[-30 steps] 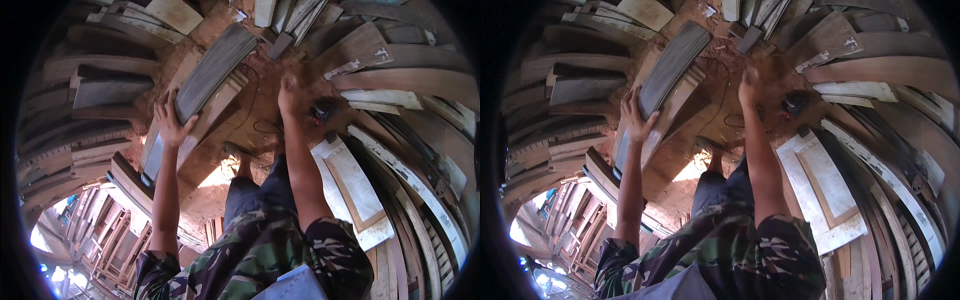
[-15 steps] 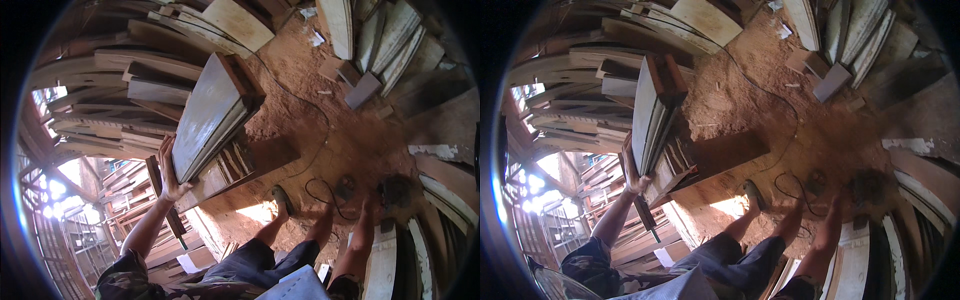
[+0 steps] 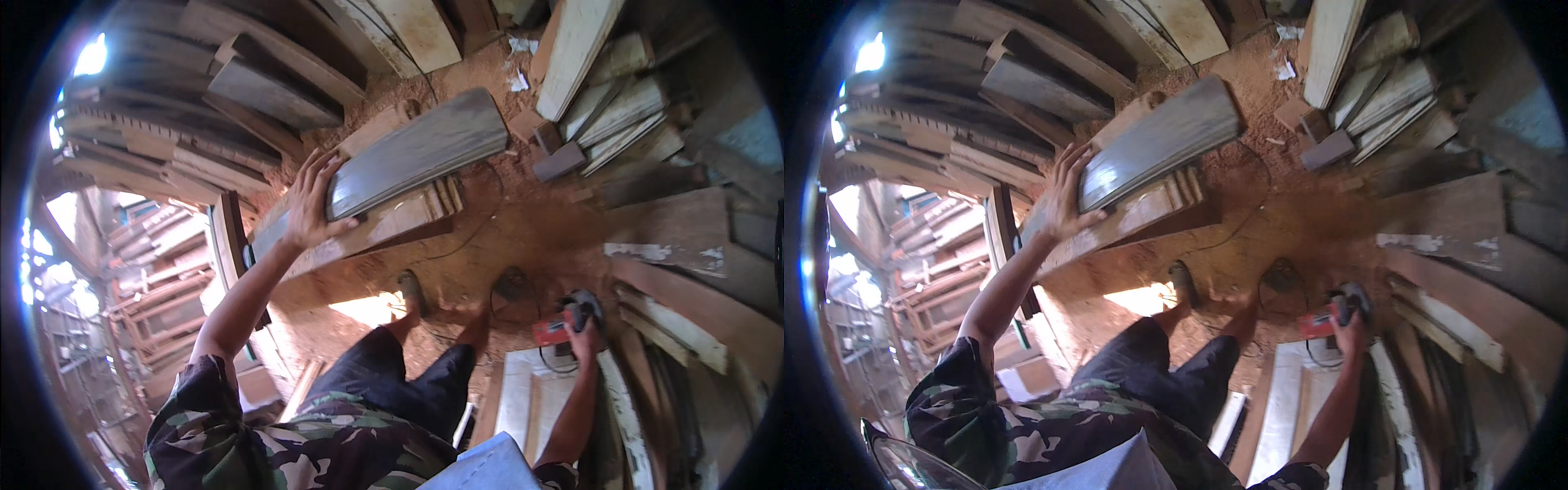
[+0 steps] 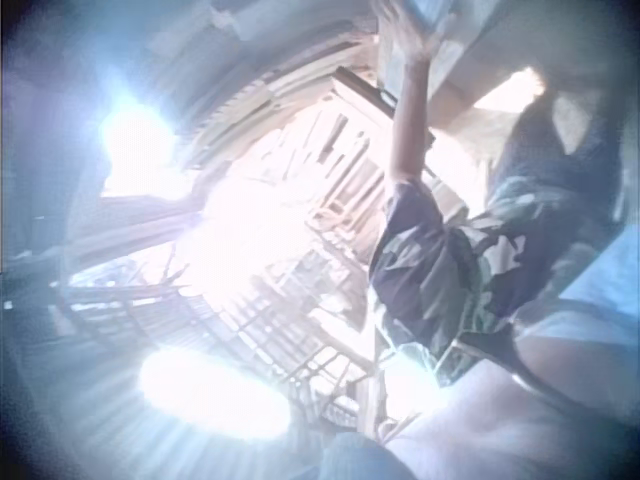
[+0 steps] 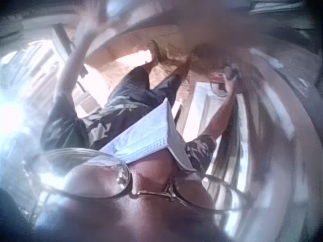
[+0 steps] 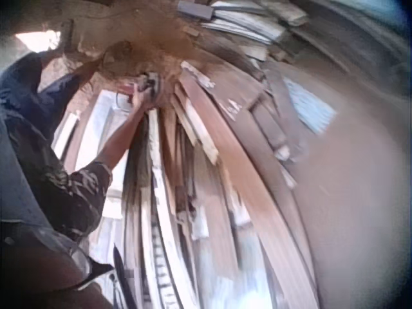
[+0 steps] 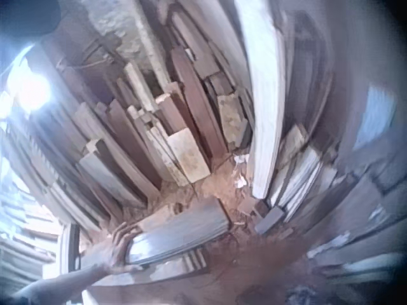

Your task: The person measures several wooden planks with a tape measure, marks them, and cuts them using a circular saw.

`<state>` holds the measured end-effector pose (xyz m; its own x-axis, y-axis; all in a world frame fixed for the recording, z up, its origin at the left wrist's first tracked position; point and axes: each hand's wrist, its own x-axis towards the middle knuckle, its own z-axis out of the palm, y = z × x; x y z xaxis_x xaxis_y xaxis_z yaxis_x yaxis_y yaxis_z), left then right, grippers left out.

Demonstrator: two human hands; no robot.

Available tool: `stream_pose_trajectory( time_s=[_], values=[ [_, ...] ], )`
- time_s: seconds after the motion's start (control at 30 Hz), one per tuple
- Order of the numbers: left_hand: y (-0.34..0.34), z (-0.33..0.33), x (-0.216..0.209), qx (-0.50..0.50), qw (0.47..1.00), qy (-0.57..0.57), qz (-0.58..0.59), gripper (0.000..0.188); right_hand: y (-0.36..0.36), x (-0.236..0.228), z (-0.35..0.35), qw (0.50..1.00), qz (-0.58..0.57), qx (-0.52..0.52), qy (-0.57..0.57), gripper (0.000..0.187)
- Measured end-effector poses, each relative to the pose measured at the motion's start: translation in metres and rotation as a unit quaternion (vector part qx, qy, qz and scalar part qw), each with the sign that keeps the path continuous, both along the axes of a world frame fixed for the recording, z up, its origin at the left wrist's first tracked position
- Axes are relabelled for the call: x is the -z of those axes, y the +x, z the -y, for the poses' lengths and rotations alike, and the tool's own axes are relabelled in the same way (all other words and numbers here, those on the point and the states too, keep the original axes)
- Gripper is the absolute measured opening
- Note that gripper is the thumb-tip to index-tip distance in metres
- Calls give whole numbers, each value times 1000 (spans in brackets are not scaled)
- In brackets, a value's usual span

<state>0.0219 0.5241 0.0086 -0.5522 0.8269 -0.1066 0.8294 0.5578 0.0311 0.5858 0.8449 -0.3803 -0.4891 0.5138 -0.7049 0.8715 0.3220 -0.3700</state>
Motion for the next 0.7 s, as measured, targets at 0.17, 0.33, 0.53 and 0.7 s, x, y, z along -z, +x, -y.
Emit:
stream_pose_trajectory(
  time_s=[0.17,0.33,0.53,0.7],
  values=[
    [5,-7,29,-198,973,113,32,68,-31,-199,33,973,-154,117,-122,35],
    [15,-23,31,-278,953,118,-35,52,-128,-408,67,960,-248,108,71,53],
    [16,-21,29,-281,951,130,-5,56,-202,-500,76,936,-264,-11,233,44],
    [12,-29,23,-273,955,114,-12,53,-266,-495,87,927,-350,41,129,38]
  ],
)
